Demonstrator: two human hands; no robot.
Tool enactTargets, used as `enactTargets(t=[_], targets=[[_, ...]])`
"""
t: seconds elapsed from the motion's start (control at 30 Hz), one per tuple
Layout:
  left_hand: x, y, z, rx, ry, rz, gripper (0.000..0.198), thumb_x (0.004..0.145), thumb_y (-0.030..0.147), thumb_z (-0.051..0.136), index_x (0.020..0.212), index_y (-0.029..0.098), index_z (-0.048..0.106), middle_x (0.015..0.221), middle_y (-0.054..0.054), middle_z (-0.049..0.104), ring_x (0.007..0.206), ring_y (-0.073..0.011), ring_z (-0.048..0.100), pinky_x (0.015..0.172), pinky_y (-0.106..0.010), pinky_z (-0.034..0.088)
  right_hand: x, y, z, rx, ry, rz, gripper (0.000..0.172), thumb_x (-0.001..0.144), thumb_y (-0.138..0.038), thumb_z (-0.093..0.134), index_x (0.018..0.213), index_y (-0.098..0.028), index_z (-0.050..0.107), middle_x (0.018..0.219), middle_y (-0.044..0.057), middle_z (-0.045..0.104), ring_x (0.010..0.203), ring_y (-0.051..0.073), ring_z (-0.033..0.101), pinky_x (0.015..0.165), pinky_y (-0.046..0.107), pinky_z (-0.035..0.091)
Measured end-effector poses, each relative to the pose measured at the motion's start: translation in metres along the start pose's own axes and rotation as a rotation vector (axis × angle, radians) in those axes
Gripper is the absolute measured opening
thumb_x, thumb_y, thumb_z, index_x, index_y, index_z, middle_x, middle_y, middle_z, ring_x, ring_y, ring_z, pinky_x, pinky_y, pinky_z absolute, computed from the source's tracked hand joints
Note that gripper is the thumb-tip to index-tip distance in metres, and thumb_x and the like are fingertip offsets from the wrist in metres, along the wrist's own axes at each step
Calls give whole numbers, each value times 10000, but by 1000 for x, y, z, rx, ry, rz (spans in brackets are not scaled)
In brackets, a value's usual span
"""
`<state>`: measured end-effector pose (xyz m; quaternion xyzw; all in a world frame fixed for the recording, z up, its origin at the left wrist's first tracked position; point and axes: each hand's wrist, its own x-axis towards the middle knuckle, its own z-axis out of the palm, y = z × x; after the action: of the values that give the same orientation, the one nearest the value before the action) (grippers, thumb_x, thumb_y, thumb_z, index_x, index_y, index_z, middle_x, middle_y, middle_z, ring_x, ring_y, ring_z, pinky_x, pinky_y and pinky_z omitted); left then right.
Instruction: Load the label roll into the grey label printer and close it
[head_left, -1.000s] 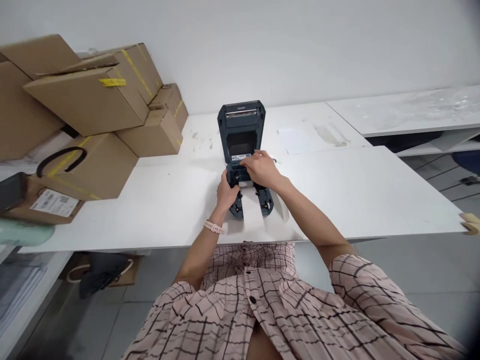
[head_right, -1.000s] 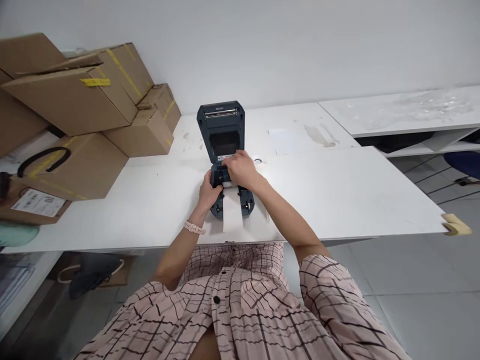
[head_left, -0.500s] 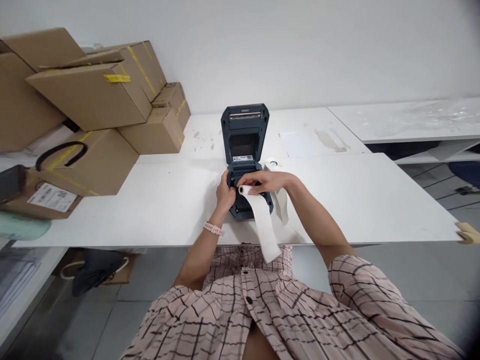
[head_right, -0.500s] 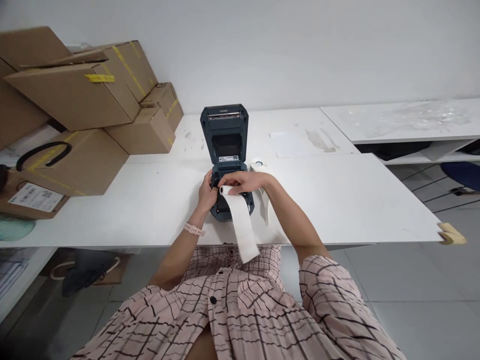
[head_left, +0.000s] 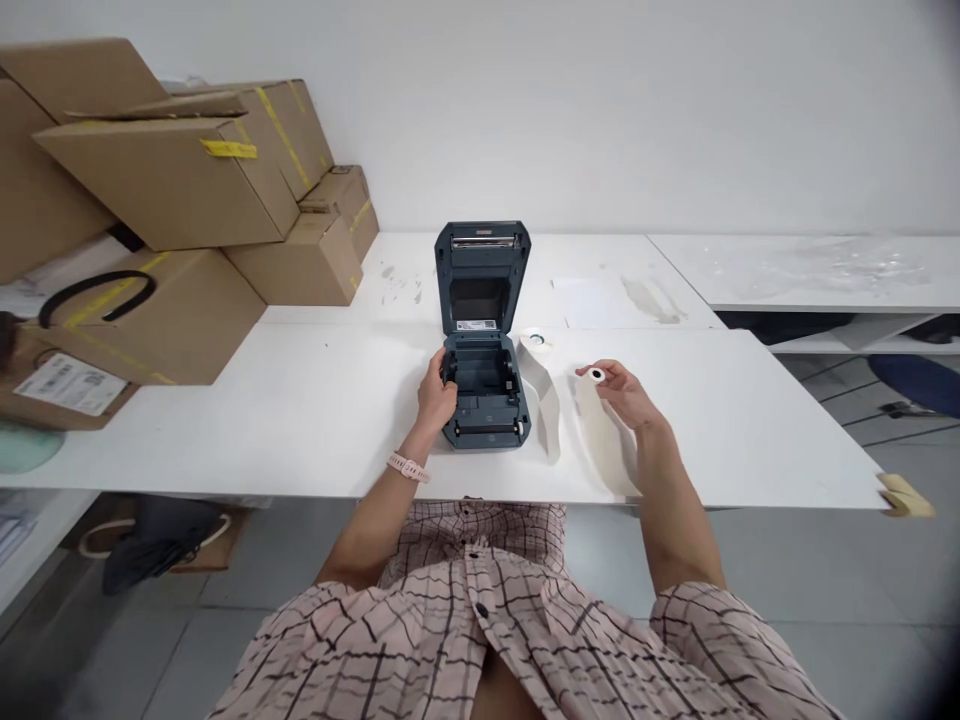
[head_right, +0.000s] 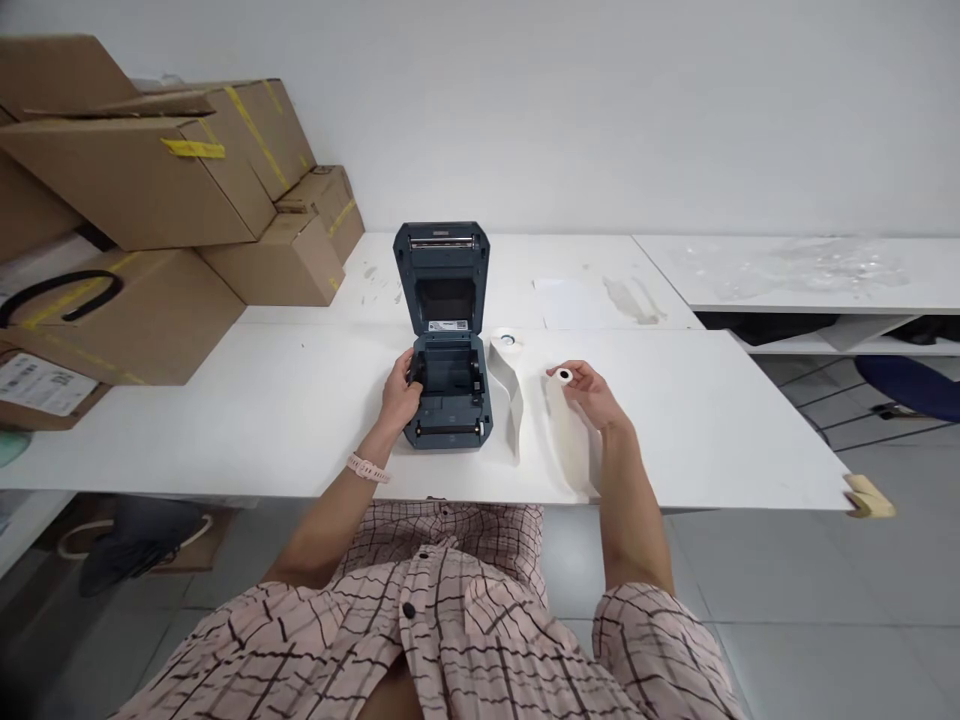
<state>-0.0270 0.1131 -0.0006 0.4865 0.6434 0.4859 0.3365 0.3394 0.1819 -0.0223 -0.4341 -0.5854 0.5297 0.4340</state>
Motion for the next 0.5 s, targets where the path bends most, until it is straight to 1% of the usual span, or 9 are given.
enactTargets(t=[0.07,0.1,0.17,0.23,0.3,0.37,0.43,0.5], targets=[[1,-3,0,-27,-5,10,785,785,62,536,1534,284,454,1590,-75,535,1472,-276,502,1241,-502,388,10,12,10,11,31,35,523,615,-471,886,1027,-293,619,1220,82,770,1086,268,736,921,441,607],[1,-4,0,-39,-6,13,787,784,59,533,1533,287,453,1599,-69,525,1481,-270,492,1247,-496,384,12,17,13,10,19,47,537,618,-453,878,1064,-295,624,1270,86,756,1113,262,730,936,432,605],[2,-6,1,-56,-4,17,793,780,55,530,1534,286,449,1617,-63,505,1499,-262,474,1257,-487,375,9,21,13,22,-37,53,610,637,-399,865,1192,-314,627,1403,87,697,1242,262,686,1021,435,577],[4,-9,1,-56,-2,25,796,778,51,526,1535,282,448,1620,-63,503,1502,-258,470,1264,-486,367,3,19,6,42,-78,48,698,659,-362,855,1311,-339,604,1499,80,633,1376,265,607,1122,449,520],[5,-10,2,-49,-1,36,794,775,48,524,1531,279,454,1613,-61,511,1499,-253,475,1269,-485,363,3,10,-3,40,-57,17,690,713,-380,830,1360,-340,594,1533,85,603,1451,267,541,1194,464,459],[4,-10,2,-43,-3,47,792,775,47,523,1528,285,457,1603,-58,523,1491,-250,485,1263,-485,372,13,-5,-7,-17,-39,-35,636,777,-410,794,1374,-327,593,1550,91,583,1486,264,501,1232,473,414],[4,-10,2,-38,-7,60,793,781,53,525,1531,296,450,1586,-57,542,1480,-250,499,1247,-491,394,35,-22,-4,-147,-85,-73,661,790,-403,796,1406,-316,571,1583,93,546,1518,267,454,1267,486,358],[3,-9,1,-29,-1,86,789,788,63,532,1535,300,444,1557,-65,573,1460,-255,522,1224,-500,421,63,-34,9,-343,-171,-57,771,728,-365,848,1434,-297,547,1620,107,495,1539,301,413,1279,524,319]])
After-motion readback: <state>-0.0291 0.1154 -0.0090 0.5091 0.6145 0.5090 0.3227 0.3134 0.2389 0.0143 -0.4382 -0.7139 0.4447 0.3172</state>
